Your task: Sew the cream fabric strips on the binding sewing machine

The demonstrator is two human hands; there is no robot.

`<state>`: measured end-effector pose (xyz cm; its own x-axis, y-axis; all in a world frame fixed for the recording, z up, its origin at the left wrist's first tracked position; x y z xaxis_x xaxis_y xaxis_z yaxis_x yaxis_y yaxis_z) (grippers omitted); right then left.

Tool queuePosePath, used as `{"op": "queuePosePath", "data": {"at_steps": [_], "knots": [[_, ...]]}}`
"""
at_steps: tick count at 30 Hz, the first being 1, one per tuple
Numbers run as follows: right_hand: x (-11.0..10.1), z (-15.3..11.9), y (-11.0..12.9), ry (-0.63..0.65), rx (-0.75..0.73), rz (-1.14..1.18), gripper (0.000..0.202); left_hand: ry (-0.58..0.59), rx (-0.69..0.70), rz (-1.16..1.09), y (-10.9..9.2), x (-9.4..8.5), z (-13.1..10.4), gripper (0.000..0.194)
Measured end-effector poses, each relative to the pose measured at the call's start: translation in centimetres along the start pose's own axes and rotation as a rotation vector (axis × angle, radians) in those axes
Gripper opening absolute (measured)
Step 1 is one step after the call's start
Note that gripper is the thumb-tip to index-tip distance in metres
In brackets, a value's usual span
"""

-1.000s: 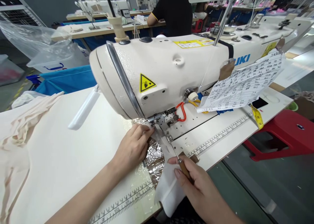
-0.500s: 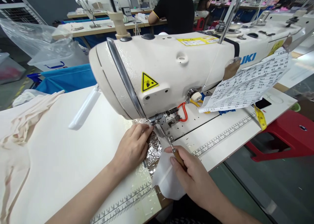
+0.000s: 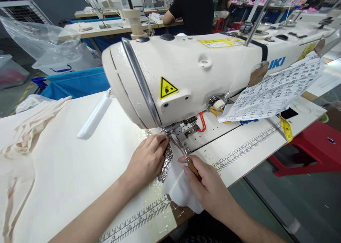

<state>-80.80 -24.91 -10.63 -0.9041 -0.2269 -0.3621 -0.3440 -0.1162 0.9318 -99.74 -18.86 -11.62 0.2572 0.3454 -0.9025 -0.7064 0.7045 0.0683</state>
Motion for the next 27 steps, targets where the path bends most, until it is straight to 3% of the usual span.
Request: {"op": "queuePosePath", "data": {"at_steps": [5,12,15,19,23,27], "knots": [[0.4,-0.3,0.3,0.032,-0.103,-0.070,0.024,0.030,-0.029,0.010,0.1,0.3,-0.2,0.033],[1.4,-1.2,2.4,-0.018,-0.423,-0.153,0.030,-0.037,-0.055,-0.063,0.0,0.3,0.3,0.031],[1.8,-1.2,3.7,-0.033,-0.493,-0.138,0.030,0.032,-0.069,0.050,-0.3,0.3,1.3,0.021],[2.3,-2.3,4.2,0.013,-0.552,-0.214,0.035,0.099,-0.183,0.134,-0.4,0.3,2.0,0.025],[1.4,-3.9,3.1,0.082,-0.489,-0.231,0.034,-0.034,-0.336,-0.069,0.7,0.8,1.5,0.025],[-0.5,-3.8,1.6,-0.016,-0.310,-0.165,0.028,-0.115,-0.394,-0.357,1.8,1.3,0.9,0.027]]}}
Point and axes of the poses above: each hand's wrist, its own z-axis towards the middle knuckle, its own x-axis out of the palm, y = z × x, the point moved 2 cm from there along z, towards the middle knuckle, and after that the axes turned 6 degrees about z, right-handed, at the moved point
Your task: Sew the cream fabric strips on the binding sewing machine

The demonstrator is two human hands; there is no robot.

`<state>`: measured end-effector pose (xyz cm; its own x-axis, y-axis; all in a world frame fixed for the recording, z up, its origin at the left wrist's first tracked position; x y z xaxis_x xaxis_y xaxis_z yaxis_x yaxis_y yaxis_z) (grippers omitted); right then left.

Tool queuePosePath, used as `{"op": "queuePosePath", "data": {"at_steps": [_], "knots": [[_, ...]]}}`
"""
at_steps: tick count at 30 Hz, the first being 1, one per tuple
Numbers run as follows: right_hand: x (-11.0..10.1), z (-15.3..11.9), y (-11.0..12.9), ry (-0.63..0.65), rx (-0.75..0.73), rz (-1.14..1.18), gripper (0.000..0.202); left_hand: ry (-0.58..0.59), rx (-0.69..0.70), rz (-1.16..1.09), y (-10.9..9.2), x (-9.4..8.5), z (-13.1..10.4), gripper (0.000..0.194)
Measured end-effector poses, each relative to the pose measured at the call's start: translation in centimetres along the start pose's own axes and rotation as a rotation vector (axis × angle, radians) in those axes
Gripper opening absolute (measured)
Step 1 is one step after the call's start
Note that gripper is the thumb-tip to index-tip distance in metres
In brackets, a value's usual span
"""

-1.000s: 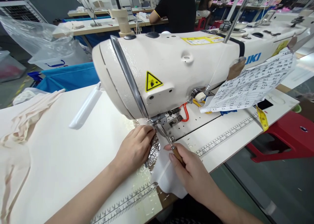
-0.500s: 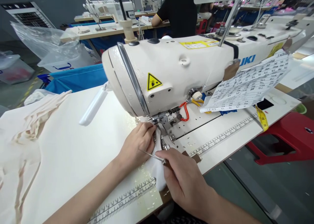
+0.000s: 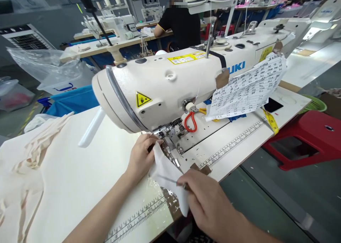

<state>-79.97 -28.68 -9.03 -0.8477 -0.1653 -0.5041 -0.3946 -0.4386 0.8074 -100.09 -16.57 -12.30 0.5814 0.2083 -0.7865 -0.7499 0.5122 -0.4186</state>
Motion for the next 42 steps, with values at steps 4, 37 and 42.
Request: {"op": "queuePosePath", "data": {"at_steps": [4,37,42], "knots": [[-0.5,1.7,-1.8,-0.075,0.134,-0.013,0.025,0.043,-0.069,-0.116,0.2,-0.3,0.2,0.024],[2.1,4.3,-4.3,-0.082,0.072,-0.390,0.027,0.060,-0.285,-0.199,1.1,-0.3,0.3,0.022],[2.2,4.1,-4.3,-0.082,0.065,-0.384,0.027,0.060,-0.266,-0.203,1.2,-0.1,0.2,0.022]]}}
Point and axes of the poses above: each hand's wrist, its own z-axis towards the middle knuckle, its own x-axis out of the palm, y = z × x, the point moved 2 cm from there along z, towards the middle knuckle, and after that the axes turned 6 degrees about z, right-handed, at the moved point
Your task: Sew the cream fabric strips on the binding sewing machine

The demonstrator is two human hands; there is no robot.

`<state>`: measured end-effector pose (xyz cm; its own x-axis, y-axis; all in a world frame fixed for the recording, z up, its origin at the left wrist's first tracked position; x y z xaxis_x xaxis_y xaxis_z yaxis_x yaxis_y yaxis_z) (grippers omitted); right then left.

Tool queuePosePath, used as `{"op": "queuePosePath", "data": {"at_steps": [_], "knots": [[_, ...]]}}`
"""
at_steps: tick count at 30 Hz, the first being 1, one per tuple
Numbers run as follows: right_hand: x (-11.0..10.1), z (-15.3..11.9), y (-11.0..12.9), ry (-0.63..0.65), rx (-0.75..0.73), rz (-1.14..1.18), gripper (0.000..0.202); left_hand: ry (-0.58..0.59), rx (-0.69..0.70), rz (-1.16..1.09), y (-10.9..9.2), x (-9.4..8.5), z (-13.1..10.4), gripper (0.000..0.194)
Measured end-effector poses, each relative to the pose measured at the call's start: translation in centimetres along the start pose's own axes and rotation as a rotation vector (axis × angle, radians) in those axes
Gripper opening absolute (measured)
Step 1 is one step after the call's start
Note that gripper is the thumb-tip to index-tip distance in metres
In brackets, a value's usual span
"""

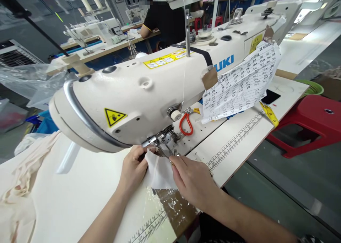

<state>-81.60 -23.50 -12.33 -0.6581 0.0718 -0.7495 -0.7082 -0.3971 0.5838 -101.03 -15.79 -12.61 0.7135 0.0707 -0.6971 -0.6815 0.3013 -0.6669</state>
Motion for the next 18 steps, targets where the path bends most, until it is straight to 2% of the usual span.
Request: {"op": "queuePosePath", "data": {"at_steps": [10,18], "knots": [[0.19,0.16,0.02,0.027,0.009,-0.036,0.027,0.016,0.011,0.018,-0.36,-0.08,0.07,0.023],[0.34,0.15,0.15,0.045,0.017,-0.084,0.025,0.028,-0.051,0.052,-0.20,0.03,0.09,0.026]]}}
Point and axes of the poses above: each hand's wrist, its own z-axis towards the middle knuckle, its own x-axis out of the palm, y = z × x, the point moved 2 cm from there along z, towards the middle knuckle, and after that the axes turned 6 degrees about z, right-handed, at the moved point
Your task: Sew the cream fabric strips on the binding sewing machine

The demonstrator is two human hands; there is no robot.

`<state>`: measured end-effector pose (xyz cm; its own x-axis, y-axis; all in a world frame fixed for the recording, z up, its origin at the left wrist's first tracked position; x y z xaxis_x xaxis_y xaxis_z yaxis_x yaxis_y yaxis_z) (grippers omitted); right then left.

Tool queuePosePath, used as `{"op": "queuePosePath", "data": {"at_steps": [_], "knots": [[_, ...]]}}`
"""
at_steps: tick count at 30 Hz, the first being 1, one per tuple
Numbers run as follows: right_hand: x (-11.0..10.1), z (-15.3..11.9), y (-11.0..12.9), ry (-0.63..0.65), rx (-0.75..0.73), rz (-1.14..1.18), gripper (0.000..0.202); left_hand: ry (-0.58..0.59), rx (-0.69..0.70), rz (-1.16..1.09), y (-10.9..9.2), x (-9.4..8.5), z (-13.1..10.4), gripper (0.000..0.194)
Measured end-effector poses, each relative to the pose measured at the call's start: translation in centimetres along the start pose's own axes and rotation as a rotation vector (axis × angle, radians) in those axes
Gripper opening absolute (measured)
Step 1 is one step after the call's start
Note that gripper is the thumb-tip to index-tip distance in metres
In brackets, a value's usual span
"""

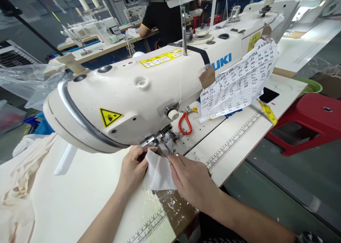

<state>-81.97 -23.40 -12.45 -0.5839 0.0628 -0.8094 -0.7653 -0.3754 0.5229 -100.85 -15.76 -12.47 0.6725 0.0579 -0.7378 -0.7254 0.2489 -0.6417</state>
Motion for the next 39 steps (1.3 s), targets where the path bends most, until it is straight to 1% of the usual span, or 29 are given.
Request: {"op": "queuePosePath", "data": {"at_steps": [4,9,15,21,30,34,39], "knots": [[0.06,-0.04,0.07,-0.004,-0.014,-0.008,0.023,-0.009,-0.024,0.003,0.13,-0.06,0.08,0.028],[-0.11,-0.05,0.17,0.002,0.008,0.024,0.024,0.005,-0.045,-0.007,-0.22,-0.24,0.08,0.025],[-0.33,-0.39,-0.02,-0.035,-0.001,0.087,0.025,-0.005,-0.043,-0.033,-0.10,-0.13,0.04,0.024],[-0.35,-0.26,0.08,0.007,0.002,0.052,0.022,-0.002,-0.025,-0.014,-0.29,-0.20,0.12,0.022],[-0.26,-0.14,0.20,0.027,0.011,0.050,0.023,0.002,-0.028,-0.012,-0.24,-0.22,0.13,0.024],[-0.24,-0.11,0.29,0.033,0.012,0.021,0.023,0.009,-0.006,0.012,-0.36,-0.15,0.03,0.025],[0.13,-0.16,0.28,-0.001,0.005,-0.020,0.024,0.000,0.056,0.065,-0.61,-0.09,-0.06,0.023]]}}
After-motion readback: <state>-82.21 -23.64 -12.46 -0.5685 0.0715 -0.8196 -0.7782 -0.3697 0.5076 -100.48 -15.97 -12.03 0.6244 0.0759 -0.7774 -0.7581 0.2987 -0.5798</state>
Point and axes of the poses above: each hand's wrist, its own z-axis towards the middle knuckle, its own x-axis out of the palm, y = z × x, the point moved 2 cm from there along z, towards the middle knuckle, and after that the axes turned 6 degrees about z, right-handed, at the moved point
